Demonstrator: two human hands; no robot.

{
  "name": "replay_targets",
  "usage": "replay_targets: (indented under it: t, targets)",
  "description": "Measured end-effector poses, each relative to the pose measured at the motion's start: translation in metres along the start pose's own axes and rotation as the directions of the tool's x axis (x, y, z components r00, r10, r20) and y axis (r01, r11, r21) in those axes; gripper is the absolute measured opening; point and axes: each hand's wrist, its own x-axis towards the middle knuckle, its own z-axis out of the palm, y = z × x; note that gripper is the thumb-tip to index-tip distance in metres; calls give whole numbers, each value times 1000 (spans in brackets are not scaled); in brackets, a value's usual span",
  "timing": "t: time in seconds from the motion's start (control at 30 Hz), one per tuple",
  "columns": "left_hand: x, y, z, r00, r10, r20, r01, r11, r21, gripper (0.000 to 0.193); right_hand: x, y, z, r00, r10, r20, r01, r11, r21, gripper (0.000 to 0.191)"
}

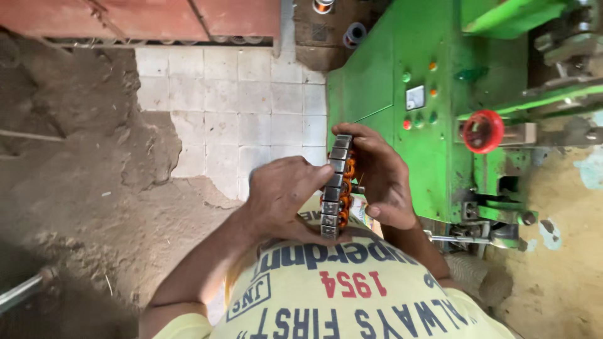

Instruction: The person assembles a motor stator by inserting copper wire into slots and securing it with white tape. They use a screwdriver to adjust the components and repeatedly wrap tape around the stator to hold the wires in place.

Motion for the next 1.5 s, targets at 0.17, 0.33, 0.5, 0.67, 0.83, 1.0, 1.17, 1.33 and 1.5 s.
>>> replay_targets:
  t: [0.17,0.33,0.5,0.67,0.83,1.0,1.17,1.33,1.5]
  targets:
    - [-13,-2,-92,994,68,-89,-49,979,196,99,70,30,73,973,-169,155,167,986,26,55]
    - [-30,5,-191,996,91,21,-86,803,589,66,132,64,124,960,-256,118,243,964,111,25]
    - [-39,-40,-245,964,231,132,-239,532,812,57,203,116,136,956,134,261,-277,703,655,42]
    - [-24,-101,-306,863,231,448,-494,211,843,57,290,167,158,910,216,353,-410,585,700,45]
    - [31,-167,-370,823,155,546,-559,49,828,55,413,179,166,931,28,364,-69,993,99,26]
    - [97,-205,-440,700,-11,714,-712,-74,698,88,533,165,165,659,-1,752,168,975,-146,20]
    - [120,-245,-481,490,10,872,-860,-159,485,124,600,176,173,583,70,810,-170,985,37,28]
    - [127,-329,-516,301,154,941,-921,-208,329,129,652,234,179,488,130,863,-467,875,132,49]
    - [121,-447,-565,26,149,989,-999,-32,32,96,679,285,189,607,442,660,-624,779,52,45]
